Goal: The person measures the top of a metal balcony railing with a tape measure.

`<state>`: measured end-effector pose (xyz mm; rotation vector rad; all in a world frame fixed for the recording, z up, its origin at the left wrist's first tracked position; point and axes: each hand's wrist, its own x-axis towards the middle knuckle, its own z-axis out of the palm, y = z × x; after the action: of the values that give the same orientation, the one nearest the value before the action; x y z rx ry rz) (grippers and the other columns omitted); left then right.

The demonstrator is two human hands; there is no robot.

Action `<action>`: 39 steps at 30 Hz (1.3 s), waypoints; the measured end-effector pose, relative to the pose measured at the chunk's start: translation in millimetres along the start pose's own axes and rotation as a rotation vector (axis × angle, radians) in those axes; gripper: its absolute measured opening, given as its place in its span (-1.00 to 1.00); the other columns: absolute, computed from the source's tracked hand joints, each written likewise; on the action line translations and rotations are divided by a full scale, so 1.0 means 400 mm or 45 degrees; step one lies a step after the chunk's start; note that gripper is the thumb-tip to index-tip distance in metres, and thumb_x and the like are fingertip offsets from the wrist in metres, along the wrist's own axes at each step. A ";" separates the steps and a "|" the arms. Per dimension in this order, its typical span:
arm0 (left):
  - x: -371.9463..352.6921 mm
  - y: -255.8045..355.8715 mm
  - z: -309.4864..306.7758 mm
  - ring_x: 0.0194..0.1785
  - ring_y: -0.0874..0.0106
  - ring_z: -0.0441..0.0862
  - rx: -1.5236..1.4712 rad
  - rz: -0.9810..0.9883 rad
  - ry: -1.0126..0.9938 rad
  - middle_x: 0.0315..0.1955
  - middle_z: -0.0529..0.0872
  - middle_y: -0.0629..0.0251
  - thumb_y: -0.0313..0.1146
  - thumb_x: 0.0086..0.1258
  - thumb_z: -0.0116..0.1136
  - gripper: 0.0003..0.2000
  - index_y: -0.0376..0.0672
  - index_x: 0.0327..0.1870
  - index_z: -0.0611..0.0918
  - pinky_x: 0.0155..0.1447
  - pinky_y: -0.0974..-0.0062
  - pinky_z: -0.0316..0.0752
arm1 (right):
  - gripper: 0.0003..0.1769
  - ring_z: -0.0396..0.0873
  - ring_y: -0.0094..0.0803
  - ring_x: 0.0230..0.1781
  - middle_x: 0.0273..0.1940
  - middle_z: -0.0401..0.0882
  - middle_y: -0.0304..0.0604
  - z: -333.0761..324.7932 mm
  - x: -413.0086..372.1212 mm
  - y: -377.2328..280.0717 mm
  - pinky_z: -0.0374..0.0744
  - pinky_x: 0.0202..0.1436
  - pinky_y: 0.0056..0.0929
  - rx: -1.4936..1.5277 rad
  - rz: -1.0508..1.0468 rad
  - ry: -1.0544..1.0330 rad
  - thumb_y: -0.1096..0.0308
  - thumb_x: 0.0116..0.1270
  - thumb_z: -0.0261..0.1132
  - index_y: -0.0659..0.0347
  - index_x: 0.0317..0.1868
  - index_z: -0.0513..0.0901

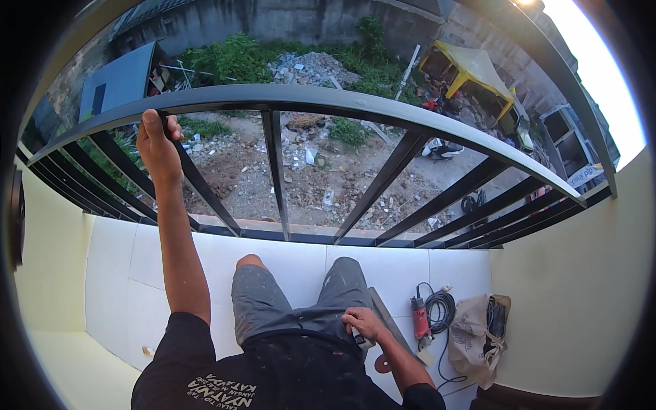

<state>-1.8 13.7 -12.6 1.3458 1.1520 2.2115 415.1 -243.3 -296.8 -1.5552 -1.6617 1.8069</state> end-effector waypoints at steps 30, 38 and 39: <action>-0.003 0.005 0.001 -0.53 0.68 0.31 -0.008 -0.009 -0.009 -0.60 0.44 0.47 0.22 0.46 0.00 -0.49 -0.11 -0.40 0.44 -0.42 0.67 0.19 | -0.66 0.53 -0.53 -0.47 -0.55 0.63 -0.25 0.000 -0.002 -0.011 0.46 -0.28 -0.48 0.058 0.026 -0.019 0.17 0.39 0.15 0.29 -0.39 0.60; -0.001 0.000 -0.001 -0.54 0.69 0.30 -0.019 -0.003 -0.026 -0.60 0.43 0.47 0.23 0.45 0.00 -0.49 -0.10 -0.41 0.43 -0.43 0.67 0.17 | -0.67 0.52 -0.54 -0.47 -0.56 0.62 -0.26 0.000 -0.004 -0.016 0.44 -0.29 -0.49 0.053 0.029 -0.014 0.17 0.39 0.16 0.28 -0.38 0.61; -0.001 0.000 0.000 -0.54 0.69 0.29 -0.022 -0.004 -0.022 -0.60 0.43 0.47 0.23 0.46 0.00 -0.49 -0.10 -0.41 0.43 -0.43 0.67 0.17 | -0.67 0.52 -0.54 -0.47 -0.56 0.62 -0.26 -0.001 -0.004 -0.015 0.44 -0.29 -0.49 0.052 0.028 -0.014 0.17 0.39 0.16 0.28 -0.38 0.61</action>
<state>-1.8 13.5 -12.8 1.3526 1.1257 2.1983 413.0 -242.3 -290.9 -1.5555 -1.6077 1.8520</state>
